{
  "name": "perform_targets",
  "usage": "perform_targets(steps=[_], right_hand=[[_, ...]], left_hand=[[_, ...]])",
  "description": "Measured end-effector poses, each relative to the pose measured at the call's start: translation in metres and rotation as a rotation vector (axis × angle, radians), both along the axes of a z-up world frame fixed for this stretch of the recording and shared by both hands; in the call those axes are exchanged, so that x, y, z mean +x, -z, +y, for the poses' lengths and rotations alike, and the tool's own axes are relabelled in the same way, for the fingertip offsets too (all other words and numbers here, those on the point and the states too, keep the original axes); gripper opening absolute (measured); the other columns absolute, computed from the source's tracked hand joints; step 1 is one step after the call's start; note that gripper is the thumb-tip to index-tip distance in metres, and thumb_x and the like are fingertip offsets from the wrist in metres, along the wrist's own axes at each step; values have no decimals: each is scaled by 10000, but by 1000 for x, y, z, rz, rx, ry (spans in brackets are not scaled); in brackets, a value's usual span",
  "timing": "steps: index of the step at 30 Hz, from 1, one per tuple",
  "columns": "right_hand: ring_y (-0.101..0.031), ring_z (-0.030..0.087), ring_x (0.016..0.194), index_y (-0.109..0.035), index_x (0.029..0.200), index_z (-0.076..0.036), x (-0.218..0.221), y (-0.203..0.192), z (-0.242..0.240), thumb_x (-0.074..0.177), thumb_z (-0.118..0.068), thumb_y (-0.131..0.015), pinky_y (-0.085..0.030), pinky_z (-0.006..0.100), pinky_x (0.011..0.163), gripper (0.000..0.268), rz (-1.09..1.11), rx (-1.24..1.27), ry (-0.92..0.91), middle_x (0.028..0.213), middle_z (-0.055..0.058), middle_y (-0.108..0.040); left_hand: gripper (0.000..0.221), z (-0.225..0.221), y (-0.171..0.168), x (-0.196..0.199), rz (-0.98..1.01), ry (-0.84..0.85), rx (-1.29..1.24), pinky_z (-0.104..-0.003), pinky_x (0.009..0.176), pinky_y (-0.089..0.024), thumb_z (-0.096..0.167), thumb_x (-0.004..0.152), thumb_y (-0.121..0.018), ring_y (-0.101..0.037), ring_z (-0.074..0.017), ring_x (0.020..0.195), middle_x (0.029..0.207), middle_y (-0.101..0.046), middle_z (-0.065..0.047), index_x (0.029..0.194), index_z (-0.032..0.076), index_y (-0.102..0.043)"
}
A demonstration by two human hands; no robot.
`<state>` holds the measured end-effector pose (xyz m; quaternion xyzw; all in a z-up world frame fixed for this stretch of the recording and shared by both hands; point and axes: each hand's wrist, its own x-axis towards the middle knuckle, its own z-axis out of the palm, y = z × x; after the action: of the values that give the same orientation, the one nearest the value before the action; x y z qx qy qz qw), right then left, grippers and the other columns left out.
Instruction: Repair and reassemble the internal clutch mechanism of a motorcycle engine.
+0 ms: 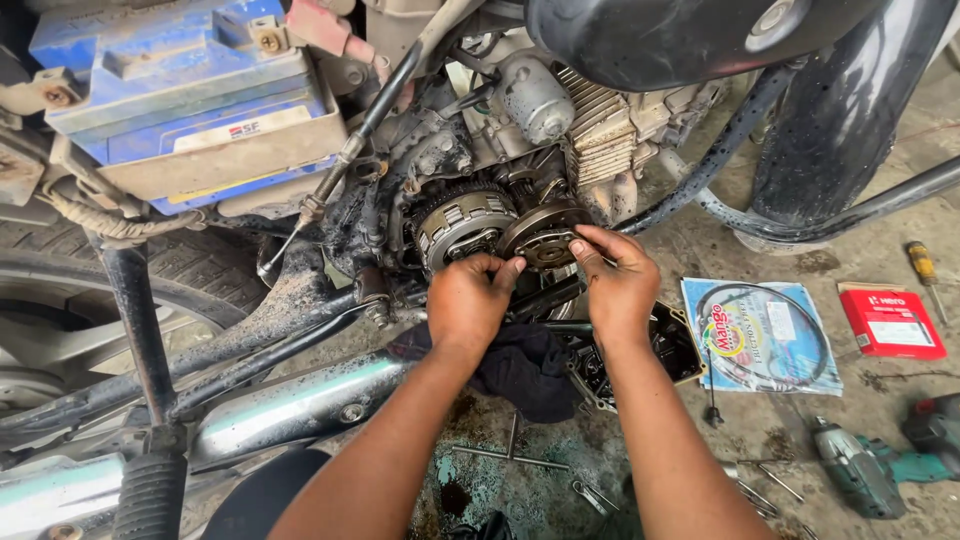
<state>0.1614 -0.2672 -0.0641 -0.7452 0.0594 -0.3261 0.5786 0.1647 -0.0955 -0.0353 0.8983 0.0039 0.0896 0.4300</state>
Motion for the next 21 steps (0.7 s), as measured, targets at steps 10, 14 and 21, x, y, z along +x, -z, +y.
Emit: perform_targets(steps=[10, 14, 21], right_hand=[[-694, 84, 802, -764, 1031, -4, 32, 35, -4, 873, 2, -784, -591, 220, 753, 160, -19, 482, -6, 925, 38, -762], [-677, 71, 800, -749, 1030, 6, 33, 37, 1, 886, -3, -791, -559, 214, 739, 150, -81, 395, 32, 920, 32, -758], [-673, 73, 790, -731, 1018, -36, 28, 30, 7, 910, -69, -785, -550, 235, 712, 125, -56, 147, 170, 896, 13, -751]], left_hand=[[415, -5, 25, 7, -213, -123, -5, -371, 456, -474, 502, 770, -849, -592, -236, 432, 544, -646, -73, 746, 99, -754], [396, -7, 29, 7, -229, -133, -48, -352, 433, -418, 460, 773, -868, -502, -187, 405, 500, -578, -46, 765, 86, -740], [357, -10, 46, 10, -379, -135, -87, -321, 449, -404, 389, 780, -889, -449, -140, 442, 526, -511, -15, 868, 80, -734]])
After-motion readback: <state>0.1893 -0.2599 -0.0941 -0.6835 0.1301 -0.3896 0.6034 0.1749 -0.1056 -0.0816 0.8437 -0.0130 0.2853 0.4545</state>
